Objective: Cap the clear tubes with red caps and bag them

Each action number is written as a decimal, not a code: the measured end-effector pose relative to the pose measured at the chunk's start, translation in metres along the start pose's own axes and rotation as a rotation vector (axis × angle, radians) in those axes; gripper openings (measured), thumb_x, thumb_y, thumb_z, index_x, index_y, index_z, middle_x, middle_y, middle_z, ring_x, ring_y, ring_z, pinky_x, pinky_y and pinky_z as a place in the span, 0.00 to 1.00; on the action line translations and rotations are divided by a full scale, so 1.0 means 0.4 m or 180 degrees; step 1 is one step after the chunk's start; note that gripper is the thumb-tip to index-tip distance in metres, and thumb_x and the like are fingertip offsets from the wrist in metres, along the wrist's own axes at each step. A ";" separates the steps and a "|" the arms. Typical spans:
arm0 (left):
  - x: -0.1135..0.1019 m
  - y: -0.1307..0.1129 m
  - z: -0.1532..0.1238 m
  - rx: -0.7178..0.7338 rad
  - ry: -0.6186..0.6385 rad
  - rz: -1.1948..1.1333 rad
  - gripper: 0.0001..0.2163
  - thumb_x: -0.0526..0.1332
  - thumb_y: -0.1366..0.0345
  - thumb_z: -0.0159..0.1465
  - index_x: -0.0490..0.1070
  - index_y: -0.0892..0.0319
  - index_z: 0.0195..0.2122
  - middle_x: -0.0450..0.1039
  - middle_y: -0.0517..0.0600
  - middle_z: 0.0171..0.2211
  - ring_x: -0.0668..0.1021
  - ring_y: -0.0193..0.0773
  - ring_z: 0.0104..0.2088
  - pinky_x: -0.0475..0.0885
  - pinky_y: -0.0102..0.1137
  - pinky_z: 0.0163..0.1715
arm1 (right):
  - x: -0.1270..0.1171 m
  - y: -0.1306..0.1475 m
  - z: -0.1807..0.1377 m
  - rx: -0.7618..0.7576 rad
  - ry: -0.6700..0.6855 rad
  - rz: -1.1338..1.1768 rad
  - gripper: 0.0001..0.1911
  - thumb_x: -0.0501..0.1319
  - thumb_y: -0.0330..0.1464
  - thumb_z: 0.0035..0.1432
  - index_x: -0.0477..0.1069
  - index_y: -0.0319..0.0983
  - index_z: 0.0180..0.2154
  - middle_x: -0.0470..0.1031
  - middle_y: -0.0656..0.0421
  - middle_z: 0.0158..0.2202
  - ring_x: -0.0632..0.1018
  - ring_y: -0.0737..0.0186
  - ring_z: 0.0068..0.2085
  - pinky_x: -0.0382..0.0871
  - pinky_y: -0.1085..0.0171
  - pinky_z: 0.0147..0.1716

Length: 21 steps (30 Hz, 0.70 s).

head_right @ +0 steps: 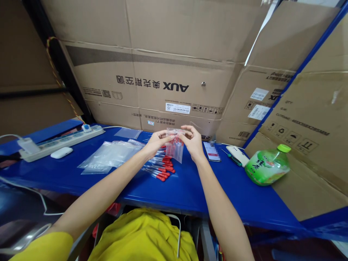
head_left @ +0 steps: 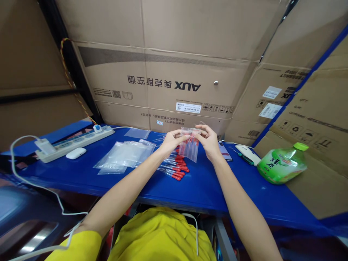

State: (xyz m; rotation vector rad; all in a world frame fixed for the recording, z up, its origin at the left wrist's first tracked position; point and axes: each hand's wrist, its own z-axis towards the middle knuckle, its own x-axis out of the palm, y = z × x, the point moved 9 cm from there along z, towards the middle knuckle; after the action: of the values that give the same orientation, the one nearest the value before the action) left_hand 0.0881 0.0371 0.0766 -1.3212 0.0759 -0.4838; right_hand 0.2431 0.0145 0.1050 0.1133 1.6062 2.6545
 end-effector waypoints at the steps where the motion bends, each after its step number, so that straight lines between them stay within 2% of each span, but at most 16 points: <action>1: 0.001 -0.002 -0.001 0.0017 0.0008 -0.0015 0.24 0.78 0.55 0.51 0.78 0.62 0.44 0.82 0.57 0.43 0.82 0.40 0.40 0.78 0.34 0.39 | -0.001 -0.002 0.001 0.0005 0.0010 -0.0021 0.27 0.76 0.45 0.47 0.73 0.42 0.46 0.82 0.58 0.37 0.81 0.59 0.37 0.76 0.61 0.39; 6: -0.002 -0.022 -0.001 0.0223 -0.0043 0.0091 0.23 0.75 0.50 0.53 0.74 0.60 0.42 0.79 0.52 0.43 0.81 0.38 0.40 0.80 0.30 0.34 | -0.003 -0.001 0.003 -0.0036 0.0096 -0.0133 0.24 0.74 0.46 0.50 0.73 0.44 0.45 0.83 0.58 0.38 0.82 0.58 0.36 0.76 0.61 0.37; 9: -0.030 -0.026 0.004 0.0267 -0.0343 0.0100 0.21 0.72 0.47 0.56 0.76 0.60 0.39 0.78 0.50 0.38 0.79 0.35 0.38 0.78 0.26 0.32 | -0.007 0.001 0.002 -0.0015 0.0066 -0.0066 0.25 0.74 0.44 0.50 0.72 0.45 0.47 0.83 0.59 0.38 0.82 0.58 0.36 0.76 0.61 0.37; 13: -0.063 -0.024 0.013 0.0371 -0.0660 0.0240 0.19 0.72 0.48 0.57 0.77 0.61 0.36 0.76 0.48 0.31 0.77 0.34 0.32 0.76 0.28 0.32 | -0.005 -0.006 -0.001 0.0102 0.0037 0.0072 0.25 0.75 0.42 0.49 0.74 0.44 0.47 0.84 0.57 0.40 0.83 0.57 0.39 0.77 0.61 0.38; 16: -0.075 -0.027 0.016 0.0522 -0.0791 0.0407 0.18 0.70 0.49 0.59 0.78 0.62 0.35 0.76 0.48 0.29 0.76 0.34 0.30 0.73 0.28 0.32 | 0.002 -0.019 -0.001 0.0252 0.0070 0.0117 0.23 0.75 0.43 0.47 0.76 0.41 0.44 0.84 0.56 0.39 0.83 0.59 0.35 0.76 0.62 0.36; 21: -0.075 -0.074 0.000 0.1030 -0.0956 0.1083 0.16 0.66 0.51 0.64 0.78 0.61 0.34 0.73 0.46 0.24 0.71 0.33 0.26 0.66 0.28 0.29 | 0.002 -0.022 0.001 0.0324 0.0082 0.0073 0.22 0.75 0.45 0.48 0.79 0.40 0.41 0.84 0.55 0.36 0.82 0.58 0.33 0.76 0.61 0.33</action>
State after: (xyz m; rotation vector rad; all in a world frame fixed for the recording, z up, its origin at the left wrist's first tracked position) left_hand 0.0522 0.0437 0.0978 -1.0227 -0.0271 -0.0029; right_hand 0.2422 0.0191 0.0976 0.1015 1.7584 2.6010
